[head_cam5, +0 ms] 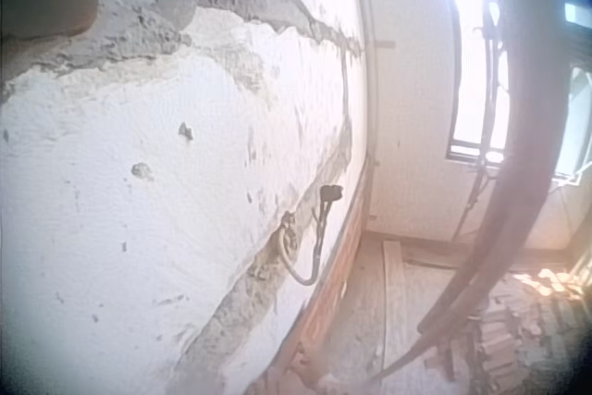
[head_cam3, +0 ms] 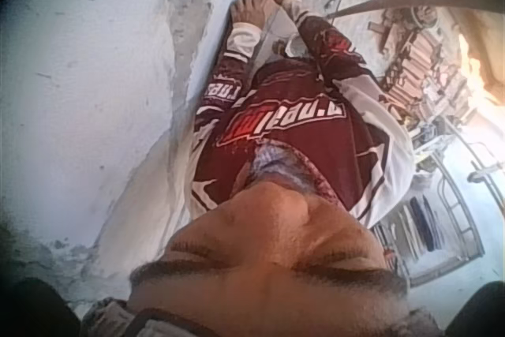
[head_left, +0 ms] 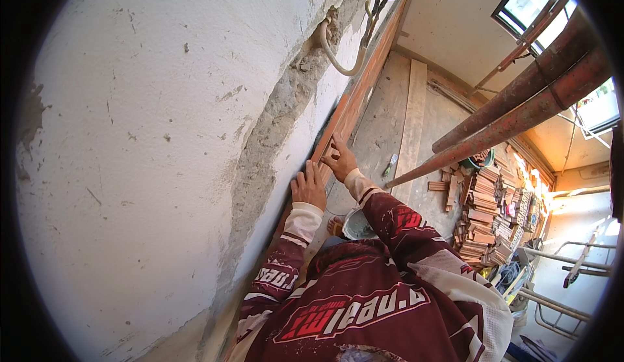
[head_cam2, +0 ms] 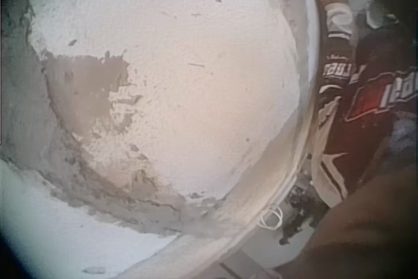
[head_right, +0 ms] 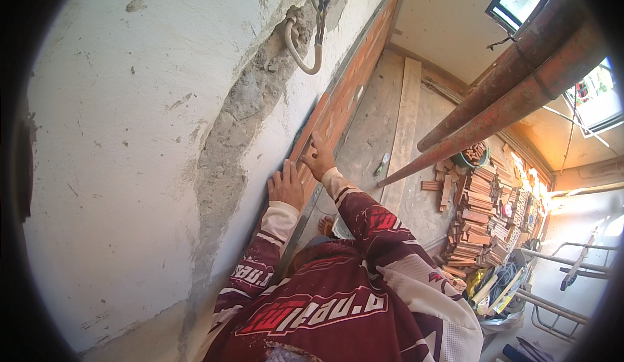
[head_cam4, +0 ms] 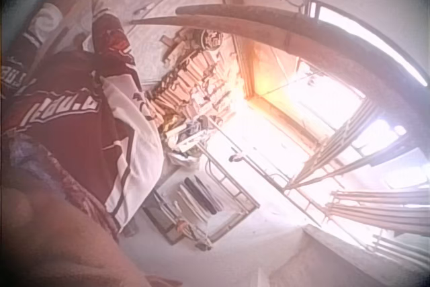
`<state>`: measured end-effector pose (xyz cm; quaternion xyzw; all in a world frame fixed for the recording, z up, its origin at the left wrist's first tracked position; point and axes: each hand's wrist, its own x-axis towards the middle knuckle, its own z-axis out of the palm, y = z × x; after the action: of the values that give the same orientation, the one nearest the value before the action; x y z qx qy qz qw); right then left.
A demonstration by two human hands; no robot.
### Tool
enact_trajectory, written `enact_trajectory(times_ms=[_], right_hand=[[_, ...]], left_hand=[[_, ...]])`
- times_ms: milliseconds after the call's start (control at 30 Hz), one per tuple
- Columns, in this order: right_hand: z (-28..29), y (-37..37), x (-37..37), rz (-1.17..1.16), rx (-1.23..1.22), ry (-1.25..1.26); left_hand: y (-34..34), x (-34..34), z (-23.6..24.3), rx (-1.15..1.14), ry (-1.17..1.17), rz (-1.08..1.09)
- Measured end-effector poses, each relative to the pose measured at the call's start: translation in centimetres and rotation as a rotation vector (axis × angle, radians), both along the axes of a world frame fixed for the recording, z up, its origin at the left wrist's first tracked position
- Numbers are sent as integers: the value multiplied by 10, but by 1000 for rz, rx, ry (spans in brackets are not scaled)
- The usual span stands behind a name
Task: The person applies cement to the back of a terracotta tile using a trowel, then places and presses the tile onto a partially tiled wall. They repeat this process, adjusting tiles and applying cement to ensure proper alignment and adhesion.
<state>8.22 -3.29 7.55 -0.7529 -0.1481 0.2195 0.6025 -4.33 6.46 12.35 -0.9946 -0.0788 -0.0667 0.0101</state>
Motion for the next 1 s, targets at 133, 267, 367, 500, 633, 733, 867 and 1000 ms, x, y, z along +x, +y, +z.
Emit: enact_trajectory(times_ms=[133, 267, 367, 500, 633, 733, 867, 1000], right_hand=[[0, -1, -1, 7, -10, 2], [-3, -1, -1, 14, -26, -5], [-8, -3, 0, 11, -40, -23], [-11, -6, -2, 1, -54, -11], [-3, -7, -10, 33, -103, 8], [-9, -4, -15, 51, -129, -3], [-20, 0, -19, 39, -131, -33], [-25, 5, -22, 20, -125, -53]], left_hand=[[0, 0, 1, -6, 11, 0], [0, -1, 1, -9, 18, 4], [-1, 0, -1, -16, 12, 4], [-1, 0, 2, -16, 5, 7], [0, -2, 0, -10, -4, 8], [-1, -1, 2, -16, -1, 4], [-1, 0, 2, -16, -23, 1], [-1, 1, 5, -14, -46, 6]])
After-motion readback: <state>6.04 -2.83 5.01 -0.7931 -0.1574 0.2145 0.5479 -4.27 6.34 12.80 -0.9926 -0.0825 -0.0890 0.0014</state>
